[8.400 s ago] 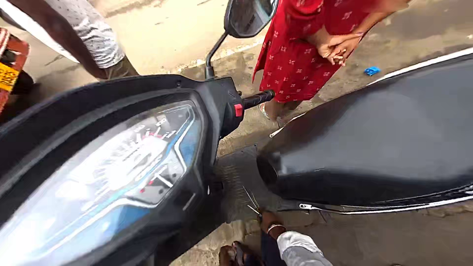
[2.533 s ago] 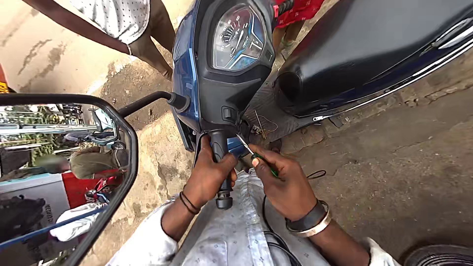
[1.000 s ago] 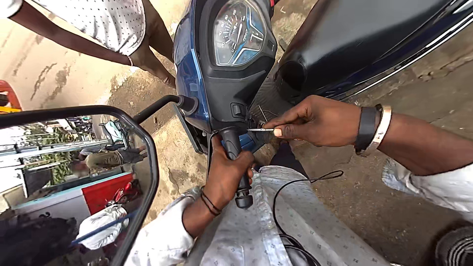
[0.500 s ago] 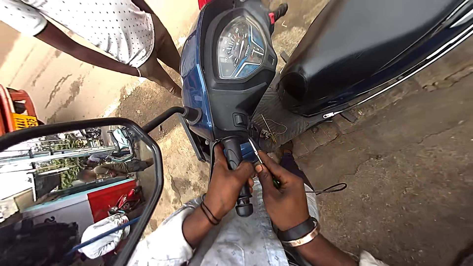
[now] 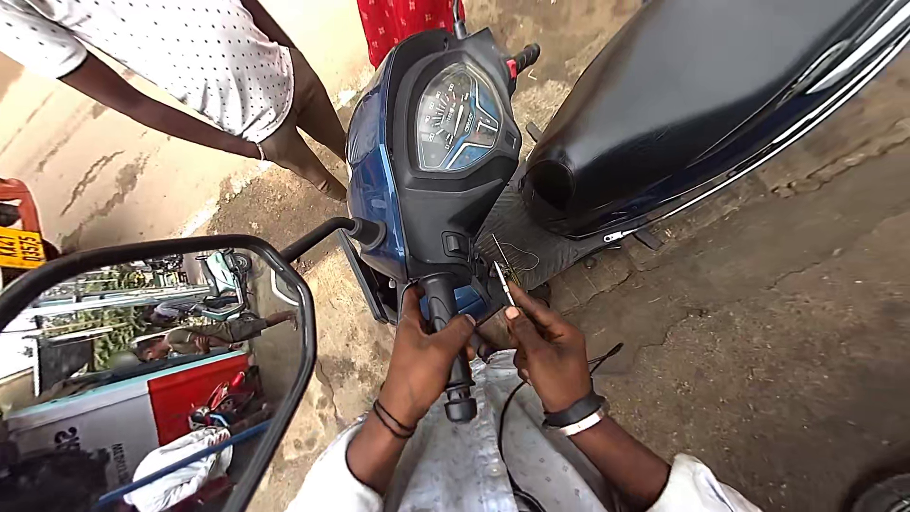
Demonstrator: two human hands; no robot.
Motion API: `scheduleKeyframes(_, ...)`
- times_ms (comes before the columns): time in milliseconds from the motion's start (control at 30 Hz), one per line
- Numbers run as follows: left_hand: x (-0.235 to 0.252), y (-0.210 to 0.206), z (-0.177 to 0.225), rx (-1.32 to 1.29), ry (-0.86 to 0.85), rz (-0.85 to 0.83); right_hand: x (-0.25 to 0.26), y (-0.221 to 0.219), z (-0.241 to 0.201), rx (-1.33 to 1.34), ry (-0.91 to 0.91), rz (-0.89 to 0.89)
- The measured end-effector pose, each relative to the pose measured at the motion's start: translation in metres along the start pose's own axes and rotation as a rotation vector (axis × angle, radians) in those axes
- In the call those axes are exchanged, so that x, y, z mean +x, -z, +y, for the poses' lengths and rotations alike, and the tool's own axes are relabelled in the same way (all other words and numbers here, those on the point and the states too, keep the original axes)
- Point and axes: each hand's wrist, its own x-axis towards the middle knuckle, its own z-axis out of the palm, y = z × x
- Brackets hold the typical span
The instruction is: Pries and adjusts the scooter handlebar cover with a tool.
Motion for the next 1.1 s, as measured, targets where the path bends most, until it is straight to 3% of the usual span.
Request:
scheduleKeyframes(100, 0.003, 0.008, -0.012, 0.023, -0.058, -0.082, -0.001, 0.029, -0.009, -0.002, -0.101, -0.177)
scheduleKeyframes(233, 0.013, 0.013, -0.038, -0.136, -0.143, -0.197, 0.014, 0.044, -0.018, 0.052, -0.038, -0.391)
scheduleKeyframes(300, 0.021, 0.013, -0.044, -0.196, -0.175, -0.197, 0.024, 0.048, -0.018, 0.025, -0.028, -0.44)
scheduleKeyframes(400, 0.023, 0.01, -0.026, -0.242, -0.074, -0.1, 0.034, 0.049, -0.018, -0.015, -0.022, -0.488)
scheduleKeyframes(500, 0.016, -0.001, -0.004, -0.307, 0.064, 0.015, 0.036, 0.051, -0.017, -0.035, 0.011, -0.466)
scheduleKeyframes(600, 0.015, -0.007, -0.002, -0.36, 0.045, 0.067, 0.035, 0.053, -0.017, -0.096, 0.094, -0.421)
scheduleKeyframes(733, 0.019, -0.005, -0.003, -0.365, 0.036, 0.066, 0.031, 0.054, -0.017, -0.13, 0.166, -0.392)
scheduleKeyframes(1100, 0.018, -0.006, -0.003, -0.351, 0.0, 0.043, 0.032, 0.055, -0.032, -0.11, 0.116, -0.456)
